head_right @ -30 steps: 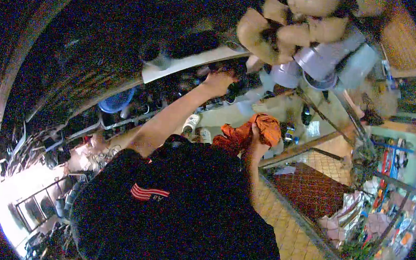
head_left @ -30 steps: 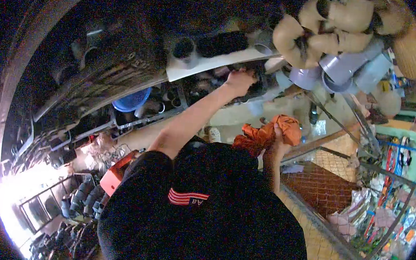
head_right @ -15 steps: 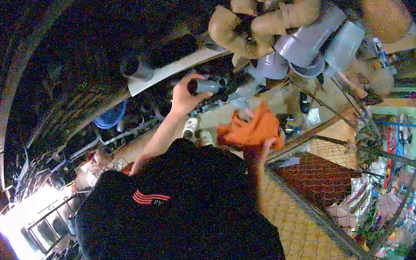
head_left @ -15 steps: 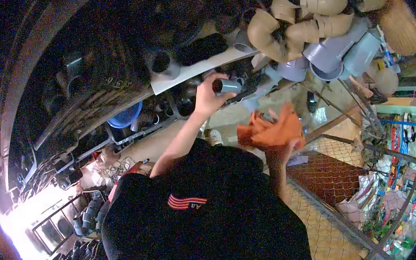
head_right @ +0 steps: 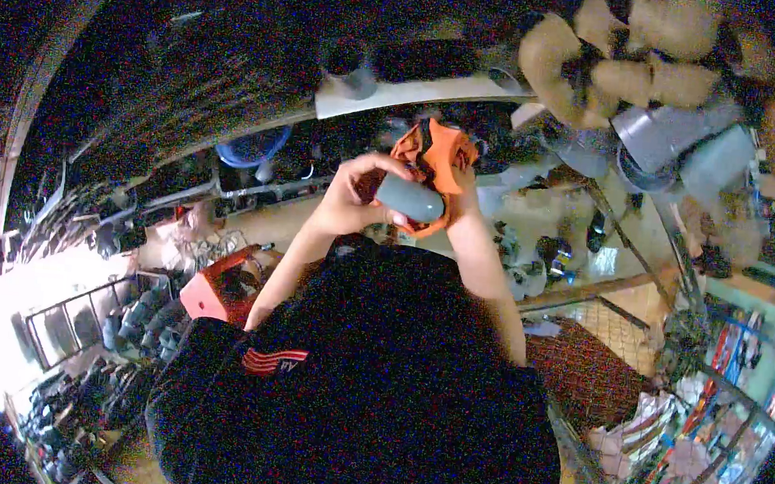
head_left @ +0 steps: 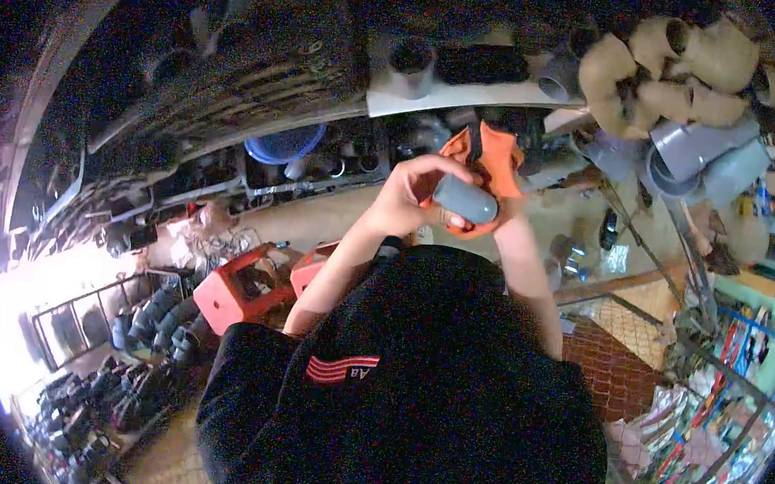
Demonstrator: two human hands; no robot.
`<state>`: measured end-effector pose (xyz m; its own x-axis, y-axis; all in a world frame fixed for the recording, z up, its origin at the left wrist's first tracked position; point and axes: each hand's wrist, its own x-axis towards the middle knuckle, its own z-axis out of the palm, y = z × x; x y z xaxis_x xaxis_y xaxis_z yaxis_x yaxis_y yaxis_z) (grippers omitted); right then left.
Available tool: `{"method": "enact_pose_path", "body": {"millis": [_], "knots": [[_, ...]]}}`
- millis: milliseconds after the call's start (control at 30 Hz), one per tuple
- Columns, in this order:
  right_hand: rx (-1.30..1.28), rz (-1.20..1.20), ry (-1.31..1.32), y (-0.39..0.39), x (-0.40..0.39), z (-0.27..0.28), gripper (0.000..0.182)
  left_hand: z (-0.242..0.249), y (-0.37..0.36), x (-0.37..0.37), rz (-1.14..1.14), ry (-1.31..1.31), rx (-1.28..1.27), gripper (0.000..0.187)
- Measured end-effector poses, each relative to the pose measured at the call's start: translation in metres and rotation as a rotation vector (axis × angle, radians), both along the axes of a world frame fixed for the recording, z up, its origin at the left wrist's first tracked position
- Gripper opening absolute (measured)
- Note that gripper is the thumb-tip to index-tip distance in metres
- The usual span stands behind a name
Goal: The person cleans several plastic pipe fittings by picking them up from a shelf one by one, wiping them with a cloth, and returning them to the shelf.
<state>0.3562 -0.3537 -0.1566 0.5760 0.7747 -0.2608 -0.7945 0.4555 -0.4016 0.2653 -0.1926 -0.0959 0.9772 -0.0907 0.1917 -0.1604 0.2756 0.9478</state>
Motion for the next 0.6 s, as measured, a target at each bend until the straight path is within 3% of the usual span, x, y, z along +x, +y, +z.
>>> {"method": "enact_pose_path", "body": {"millis": [67, 100, 133, 200, 233, 267, 400, 433, 467, 500, 567, 600], "knots": [[-0.204, -0.084, 0.004, 0.005, -0.014, -0.025, 0.05, -0.005, 0.008, 0.0, 0.109, 0.07, -0.067, 0.055], [-0.165, -0.197, 0.015, 0.008, -0.024, -0.017, 0.049, -0.011, 0.009, 0.004, 0.141, -0.01, -0.034, 0.056], [-0.201, -0.182, -0.165, 0.012, -0.038, 0.033, 0.047, -0.013, 0.004, 0.003, 0.179, 0.018, -0.013, 0.058], [-0.079, -0.157, -0.171, 0.007, -0.037, 0.0, 0.053, -0.013, -0.004, -0.005, 0.249, 0.074, 0.033, 0.061], [-0.006, -0.14, -0.07, 0.005, -0.036, -0.006, 0.053, -0.003, -0.004, -0.011, 0.354, -0.003, 0.631, 0.067], [0.067, -0.123, 0.033, 0.004, -0.037, -0.01, 0.054, 0.002, -0.008, -0.014, 0.408, 0.005, 0.93, 0.066], [-0.103, -0.091, -0.217, -0.001, -0.047, 0.023, 0.069, -0.005, -0.015, -0.016, 0.443, 0.054, 0.917, 0.069], [-0.06, -0.102, -0.43, -0.014, -0.048, 0.019, 0.084, -0.004, -0.018, -0.017, 0.474, 0.04, 0.998, 0.065], [-0.096, -0.054, -0.409, -0.016, -0.041, 0.014, 0.09, -0.001, -0.02, -0.018, 0.504, 0.027, 1.078, 0.062], [-0.131, -0.006, -0.387, -0.015, -0.034, 0.015, 0.097, 0.003, -0.019, -0.018, 0.459, 0.086, 0.922, 0.057], [-0.205, -0.231, -0.704, -0.005, -0.038, 0.019, 0.084, 0.008, -0.013, -0.018, 0.361, 0.197, 0.613, 0.05], [-0.264, -0.357, -0.846, 0.001, -0.039, 0.024, 0.077, -0.009, -0.016, -0.018, 0.411, 0.197, 0.343, 0.042]]}}
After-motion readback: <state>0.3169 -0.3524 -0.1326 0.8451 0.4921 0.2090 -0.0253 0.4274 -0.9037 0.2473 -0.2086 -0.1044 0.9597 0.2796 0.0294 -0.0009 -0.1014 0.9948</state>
